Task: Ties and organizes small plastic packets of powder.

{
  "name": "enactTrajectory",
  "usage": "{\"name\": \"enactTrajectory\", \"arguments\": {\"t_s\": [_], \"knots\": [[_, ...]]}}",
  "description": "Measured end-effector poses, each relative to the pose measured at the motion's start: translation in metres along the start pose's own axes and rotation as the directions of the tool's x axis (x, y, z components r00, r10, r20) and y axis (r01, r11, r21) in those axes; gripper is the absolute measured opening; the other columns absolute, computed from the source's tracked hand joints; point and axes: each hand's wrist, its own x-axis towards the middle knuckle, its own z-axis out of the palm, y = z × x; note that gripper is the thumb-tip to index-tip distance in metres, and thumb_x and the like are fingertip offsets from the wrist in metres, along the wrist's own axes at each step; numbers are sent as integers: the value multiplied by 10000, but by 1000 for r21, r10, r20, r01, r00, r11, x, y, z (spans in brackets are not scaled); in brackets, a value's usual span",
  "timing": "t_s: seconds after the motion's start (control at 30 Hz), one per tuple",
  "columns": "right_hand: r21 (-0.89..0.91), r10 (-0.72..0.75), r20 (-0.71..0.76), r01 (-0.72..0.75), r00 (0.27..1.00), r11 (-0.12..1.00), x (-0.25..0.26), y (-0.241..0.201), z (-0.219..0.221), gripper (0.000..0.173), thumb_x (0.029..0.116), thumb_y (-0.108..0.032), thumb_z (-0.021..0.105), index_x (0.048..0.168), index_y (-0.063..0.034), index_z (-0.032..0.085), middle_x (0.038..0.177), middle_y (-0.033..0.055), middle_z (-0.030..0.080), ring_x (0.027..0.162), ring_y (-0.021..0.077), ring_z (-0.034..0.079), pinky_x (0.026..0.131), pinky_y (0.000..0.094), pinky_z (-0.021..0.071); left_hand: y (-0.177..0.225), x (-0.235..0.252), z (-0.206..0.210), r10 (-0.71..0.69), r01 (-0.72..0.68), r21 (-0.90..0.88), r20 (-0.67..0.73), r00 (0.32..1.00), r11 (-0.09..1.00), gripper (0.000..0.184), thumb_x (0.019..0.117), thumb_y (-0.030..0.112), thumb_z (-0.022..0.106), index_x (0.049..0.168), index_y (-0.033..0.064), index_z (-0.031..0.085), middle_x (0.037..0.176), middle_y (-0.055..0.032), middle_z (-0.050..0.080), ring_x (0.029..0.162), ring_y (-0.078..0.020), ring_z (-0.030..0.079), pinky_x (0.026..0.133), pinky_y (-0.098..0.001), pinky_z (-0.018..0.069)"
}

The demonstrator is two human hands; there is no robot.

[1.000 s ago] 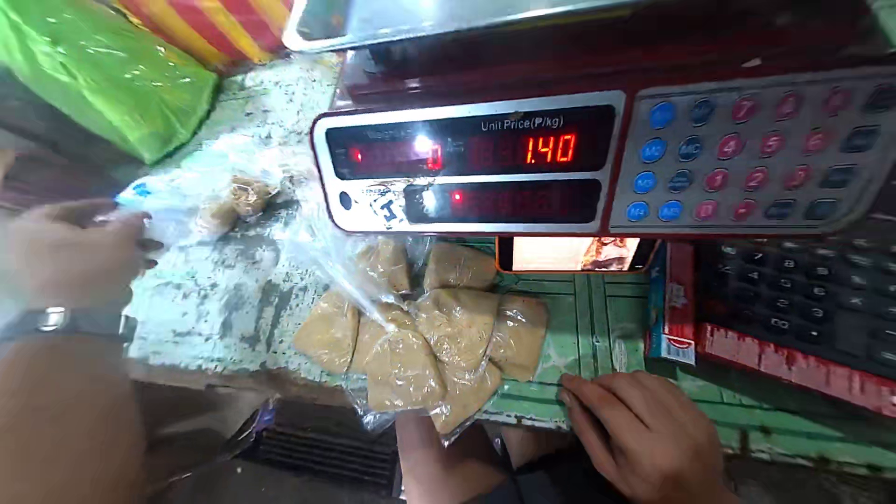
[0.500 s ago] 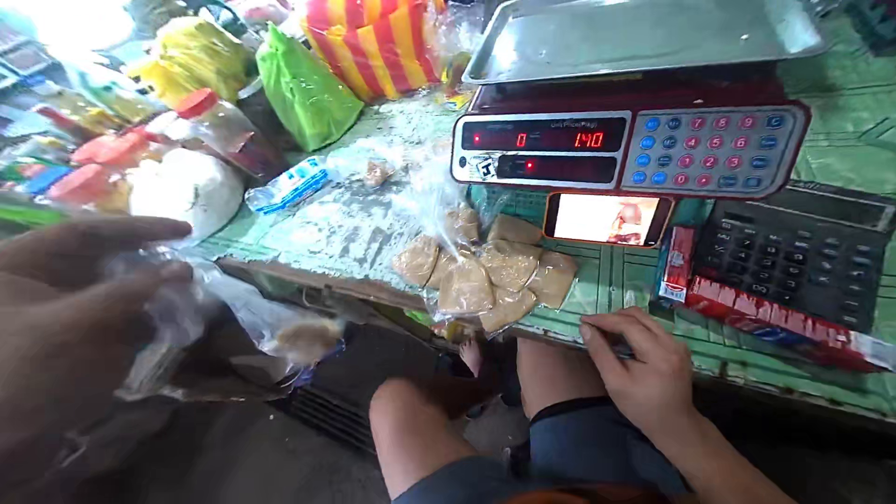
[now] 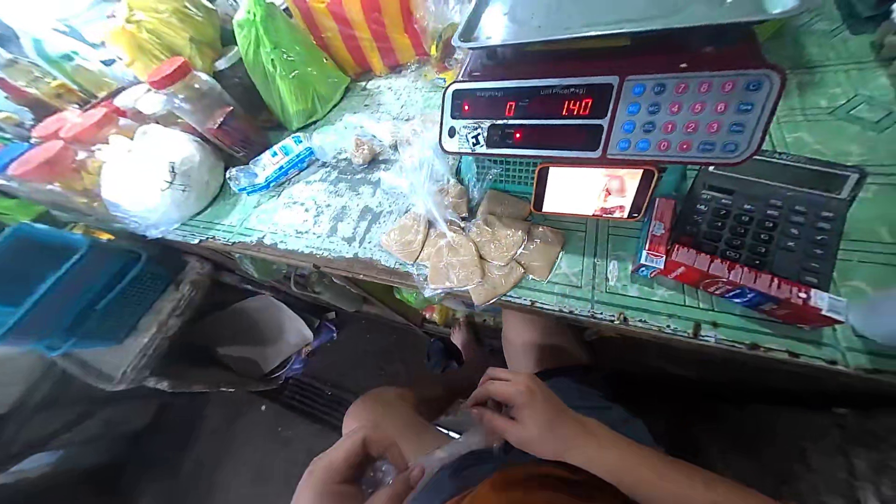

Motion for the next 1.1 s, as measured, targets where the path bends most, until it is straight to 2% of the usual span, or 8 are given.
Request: {"name": "enactTrajectory", "arguments": {"t_s": [0.2, 0.33, 0.43, 0.57, 0.77, 0.93, 1.0, 1.1], "knots": [[-77, 155, -134, -166, 979, 983, -18, 12, -27, 211, 991, -269, 642, 1033, -109, 774, 988, 45, 730, 835, 85, 685, 758, 249, 588, -21, 21, 28, -21, -14, -194, -178, 984, 981, 237, 842, 218, 833, 827, 246, 598, 702, 131, 590, 584, 29, 551, 538, -145, 495], [35, 287, -141, -285, 948, 958, -21, 15, -33, 202, 990, -265, 648, 1036, -116, 777, 1011, 16, 726, 885, 47, 677, 797, 215, 578, -75, 34, 41, -321, 323, -17, -163, 933, 946, 330, 842, 295, 797, 736, 171, 510, 570, 60, 457, 441, -68, 421, 428, -249, 374], [254, 399, 55, -400, 915, 881, -17, -14, -31, 267, 996, -282, 654, 1152, -82, 737, 1064, 40, 722, 923, 81, 686, 833, 271, 588, -60, 28, 49, -221, 202, -98, -253, 942, 974, 329, 843, 265, 816, 720, 205, 517, 588, 92, 492, 453, -32, 450, 429, -206, 410], [424, 334, 366, -475, 869, 771, 0, -55, -10, 567, 946, -277, 739, 1416, -37, 531, 1242, 133, 653, 1029, 186, 698, 874, 368, 607, -44, 21, 77, -250, 149, -341, -276, 928, 928, 252, 834, 93, 800, 797, 165, 562, 680, 71, 616, 528, -38, 603, 497, -223, 564], [320, 408, 188, -449, 893, 834, 8, -34, -4, 226, 908, -235, 757, 992, -42, 673, 925, 54, 652, 777, 81, 612, 703, 243, 533, -62, 5, 93, -275, 111, -574, -206, 939, 811, 195, 871, 83, 786, 1048, 105, 707, 953, -36, 747, 826, -125, 726, 792, -308, 627], [-62, 553, 274, -560, 786, 826, 8, -9, -7, 153, 924, -144, 667, 982, -4, 656, 870, 137, 646, 816, 260, 642, 743, 459, 541, -89, -4, 126, -276, 258, -98, -350, 895, 961, 173, 847, 32, 712, 1012, 17, 664, 770, -9, 694, 616, -71, 658, 581, -255, 588], [-82, 307, 93, -300, 947, 950, -1, -24, -8, 93, 867, -103, 676, 835, -20, 648, 729, 103, 623, 661, 213, 630, 588, 381, 539, -69, -5, 127, -98, 140, 83, -384, 918, 987, 230, 838, 13, 697, 1061, -24, 652, 743, -10, 677, 600, -15, 622, 574, -200, 556], [-85, 103, -5, -103, 995, 991, -10, -35, -5, 63, 830, -87, 675, 797, -79, 622, 703, 28, 593, 613, 102, 575, 535, 238, 502, -75, -14, 123, -60, 136, 187, -361, 930, 973, 220, 897, 115, 663, 1102, 39, 682, 623, 66, 556, 504, 21, 491, 484, -154, 455]]}}
